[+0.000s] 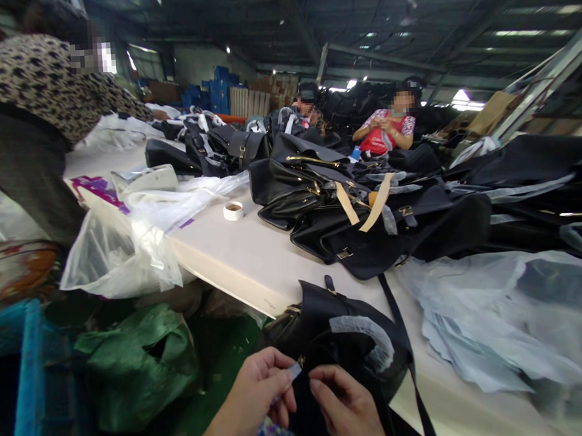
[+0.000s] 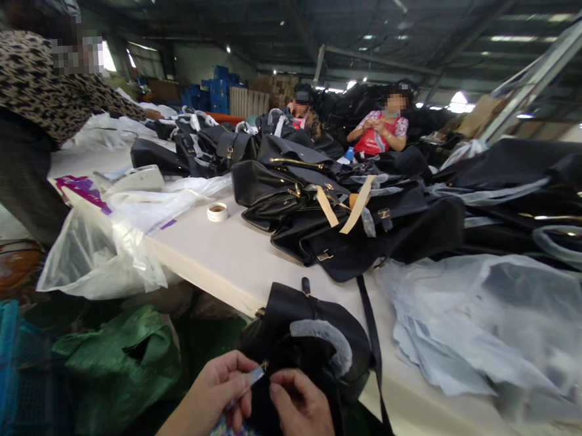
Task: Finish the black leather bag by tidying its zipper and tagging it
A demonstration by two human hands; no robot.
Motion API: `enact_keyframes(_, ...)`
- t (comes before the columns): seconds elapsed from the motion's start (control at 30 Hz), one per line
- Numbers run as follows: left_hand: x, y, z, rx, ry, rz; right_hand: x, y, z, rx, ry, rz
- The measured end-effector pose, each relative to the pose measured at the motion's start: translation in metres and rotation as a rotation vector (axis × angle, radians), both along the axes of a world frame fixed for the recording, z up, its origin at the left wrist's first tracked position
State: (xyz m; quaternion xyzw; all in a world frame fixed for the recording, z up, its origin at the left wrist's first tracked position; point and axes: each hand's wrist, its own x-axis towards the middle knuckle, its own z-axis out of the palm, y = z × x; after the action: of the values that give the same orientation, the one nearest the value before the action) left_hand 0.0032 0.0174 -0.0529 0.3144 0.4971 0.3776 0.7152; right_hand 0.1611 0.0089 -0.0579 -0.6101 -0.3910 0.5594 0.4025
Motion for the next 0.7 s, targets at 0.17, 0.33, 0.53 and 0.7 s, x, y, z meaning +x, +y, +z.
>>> enact_keyframes(0.17, 0.005, -0.006, 0.005, 0.134, 0.175, -0.027, 0.003, 0.006, -0.001, -0.118, 0.107, 0.183)
enact_keyframes(0.33, 0.012, -0.019, -0.005, 0.309, 0.4, -0.06, -0.008, 0.004, -0.015, -0.278, 0.343, 0.117)
enact_keyframes(0.53, 0.012, -0.028, -0.03, 0.4, 0.532, -0.022, -0.018, 0.001, -0.028, -0.374, 0.559, -0.067)
enact_keyframes(0.7, -0.002, -0.024, -0.016, 0.197, 0.313, -0.01, -0.015, 0.005, -0.04, -0.319, 0.518, -0.027)
